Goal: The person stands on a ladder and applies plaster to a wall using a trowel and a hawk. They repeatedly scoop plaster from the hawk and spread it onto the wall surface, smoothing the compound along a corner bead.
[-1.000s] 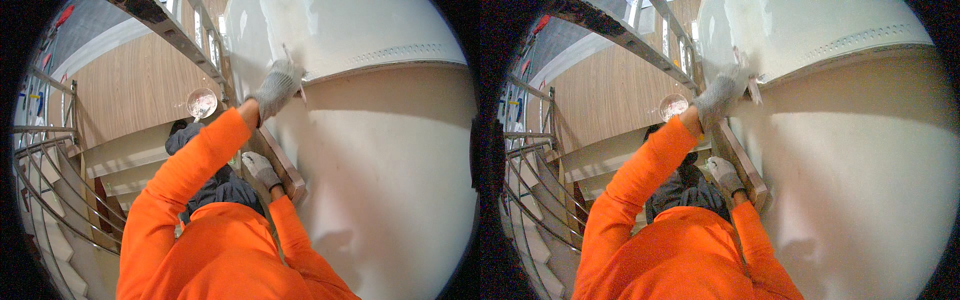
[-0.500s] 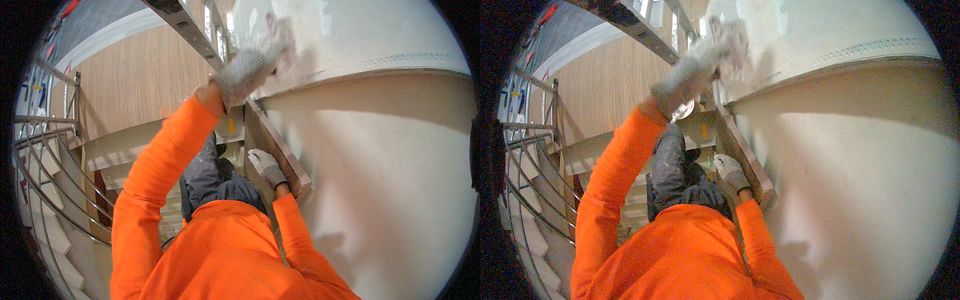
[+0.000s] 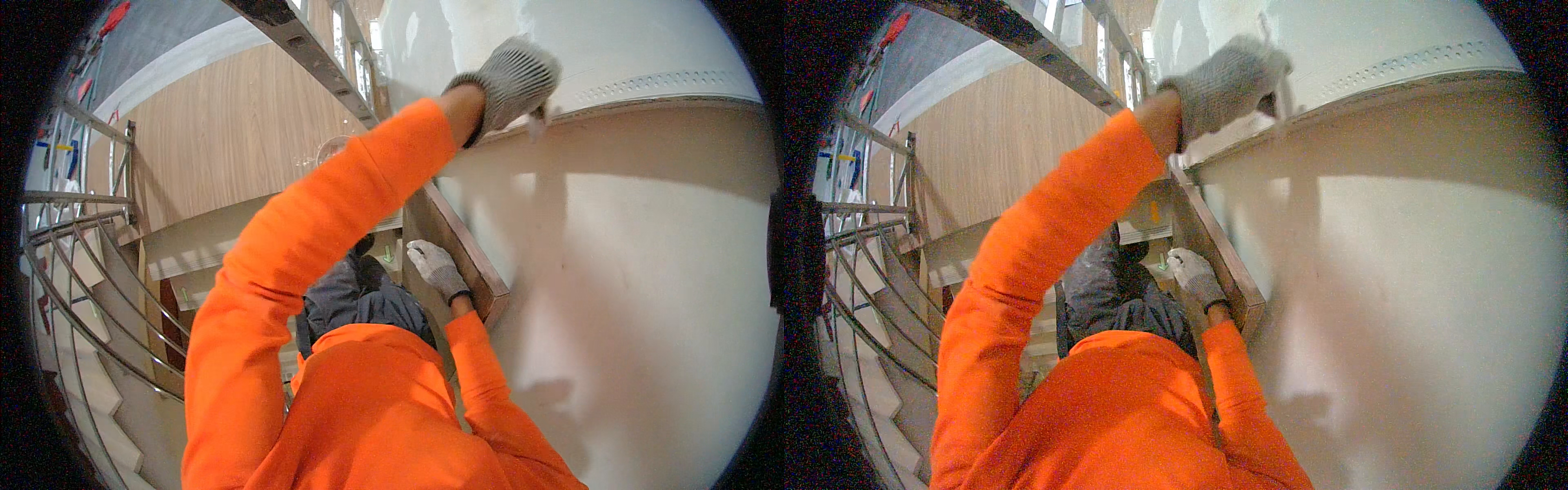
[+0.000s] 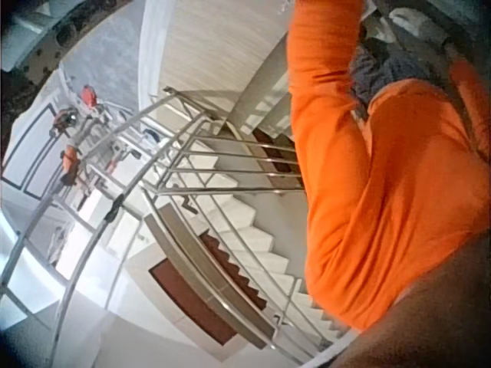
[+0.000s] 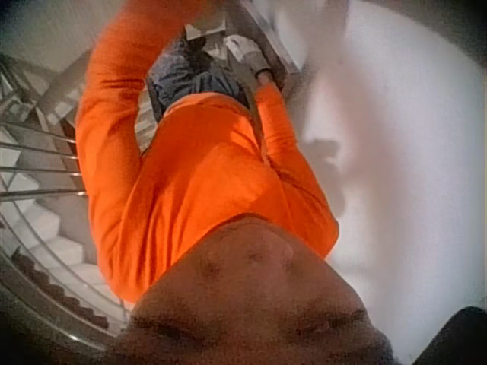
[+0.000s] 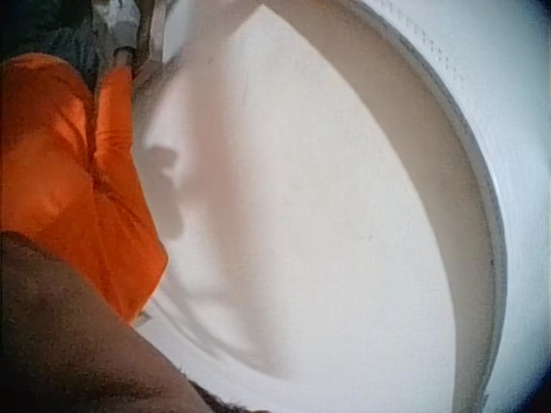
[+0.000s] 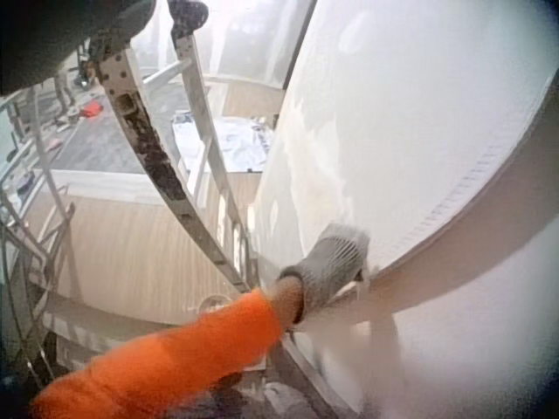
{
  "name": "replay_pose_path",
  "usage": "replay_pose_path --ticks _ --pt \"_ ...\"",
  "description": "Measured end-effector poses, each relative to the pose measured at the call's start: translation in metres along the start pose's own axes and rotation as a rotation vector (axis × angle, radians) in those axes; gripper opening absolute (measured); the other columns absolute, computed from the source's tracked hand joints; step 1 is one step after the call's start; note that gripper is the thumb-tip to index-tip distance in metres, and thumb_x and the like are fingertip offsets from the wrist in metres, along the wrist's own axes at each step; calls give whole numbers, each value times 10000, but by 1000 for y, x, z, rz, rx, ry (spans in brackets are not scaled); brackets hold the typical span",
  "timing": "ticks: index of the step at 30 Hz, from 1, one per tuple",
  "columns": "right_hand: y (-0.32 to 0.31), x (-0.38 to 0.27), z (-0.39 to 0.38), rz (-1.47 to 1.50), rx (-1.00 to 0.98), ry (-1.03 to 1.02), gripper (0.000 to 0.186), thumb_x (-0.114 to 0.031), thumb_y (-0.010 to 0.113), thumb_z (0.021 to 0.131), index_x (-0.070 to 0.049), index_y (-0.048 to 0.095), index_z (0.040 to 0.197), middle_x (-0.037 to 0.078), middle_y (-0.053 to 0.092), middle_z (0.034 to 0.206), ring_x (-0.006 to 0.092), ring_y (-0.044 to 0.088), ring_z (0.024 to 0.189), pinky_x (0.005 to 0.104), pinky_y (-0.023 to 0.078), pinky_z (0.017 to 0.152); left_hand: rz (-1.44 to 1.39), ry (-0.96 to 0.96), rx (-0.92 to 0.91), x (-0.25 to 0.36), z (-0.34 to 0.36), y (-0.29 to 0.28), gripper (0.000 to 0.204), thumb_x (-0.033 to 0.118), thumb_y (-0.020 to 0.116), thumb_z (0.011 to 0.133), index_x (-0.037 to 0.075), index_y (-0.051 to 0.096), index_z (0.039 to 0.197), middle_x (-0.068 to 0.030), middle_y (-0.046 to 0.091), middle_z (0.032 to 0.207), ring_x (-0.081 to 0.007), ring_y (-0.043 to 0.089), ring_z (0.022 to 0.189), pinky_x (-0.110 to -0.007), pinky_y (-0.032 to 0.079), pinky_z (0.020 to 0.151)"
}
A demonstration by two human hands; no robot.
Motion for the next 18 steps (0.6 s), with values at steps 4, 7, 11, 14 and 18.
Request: replay_pose_path --ticks 4,7,11,14,18 --pt "7 17 0 -2 32 -95 370 -344 546 1027 -49 664 1216 176 692 1232 372 636 1167 445 494 1007 -375 -182 23 15 2 -86 283 112 707 867 25 630 1125 -165 708 894 -283 727 832 -361 594 755" --pt "4 12 4 -9 1 -18 371 -351 548 1026 -57 667 1219 171 692 1239 372 638 1168 441 494 1011 -224 105 173 -5 -27 -94 314 31 692 847 15 650 1158 -156 723 1006 -278 732 903 -392 594 796" --pt "4 11 0 29 46 -30 366 -346 563 1017 -66 673 1225 165 692 1246 365 640 1176 436 493 1018 360 -38 226 -49 -91 41 380 14 645 839 21 616 1218 -191 655 1232 -370 673 1072 -445 550 900" --pt "1 18 -4 61 20 53 360 -338 583 1006 -71 677 1227 163 690 1257 355 638 1189 431 491 1024 58 -412 -163 -66 -117 157 411 24 595 864 -50 555 1267 -304 640 1200 -461 649 1060 -493 529 901" --pt "5 16 -2 83 16 37 370 -353 588 997 -85 679 1235 158 689 1264 351 634 1203 429 490 1029 -842 -1026 -138 -94 -132 213 611 171 642 861 -123 497 1376 -407 507 1340 -457 664 1024 -418 551 811"
Point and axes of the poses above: each hand's wrist, its own z-axis towards the middle knuckle, its own y-axis out of the palm, x = y × z, the point moved 2 cm from there along z, towards the middle knuckle
